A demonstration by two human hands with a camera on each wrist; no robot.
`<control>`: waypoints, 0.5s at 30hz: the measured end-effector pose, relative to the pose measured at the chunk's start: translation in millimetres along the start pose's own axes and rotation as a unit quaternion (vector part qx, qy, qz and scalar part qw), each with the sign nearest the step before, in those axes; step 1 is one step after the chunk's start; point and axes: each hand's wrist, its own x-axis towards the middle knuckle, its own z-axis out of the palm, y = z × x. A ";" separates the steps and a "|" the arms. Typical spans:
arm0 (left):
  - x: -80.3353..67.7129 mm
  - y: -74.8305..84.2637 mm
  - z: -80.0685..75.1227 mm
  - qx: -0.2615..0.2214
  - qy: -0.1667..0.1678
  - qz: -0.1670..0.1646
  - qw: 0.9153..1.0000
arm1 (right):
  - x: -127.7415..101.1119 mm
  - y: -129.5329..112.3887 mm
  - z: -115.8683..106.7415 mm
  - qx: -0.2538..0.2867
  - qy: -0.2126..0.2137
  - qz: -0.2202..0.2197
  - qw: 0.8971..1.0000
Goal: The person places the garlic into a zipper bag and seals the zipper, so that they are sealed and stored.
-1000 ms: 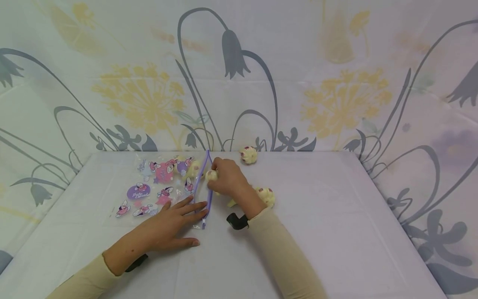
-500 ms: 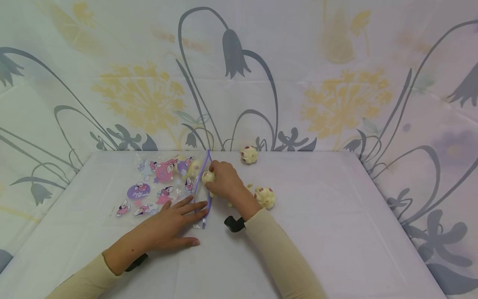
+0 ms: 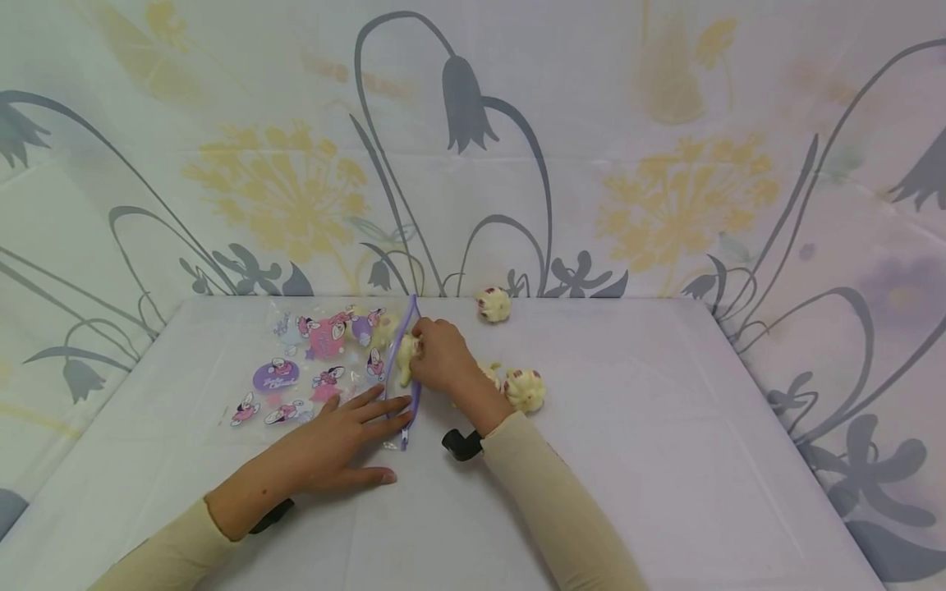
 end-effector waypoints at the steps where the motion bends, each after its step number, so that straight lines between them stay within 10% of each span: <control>1: 0.2 0.0 -0.1 0.000 0.000 0.000 1.000 | -0.1 0.5 0.7 0.004 0.004 -0.001 1.000; 15: 1.1 0.6 0.1 0.002 0.003 0.003 1.000 | 5.4 -3.3 13.0 0.020 0.048 0.025 0.998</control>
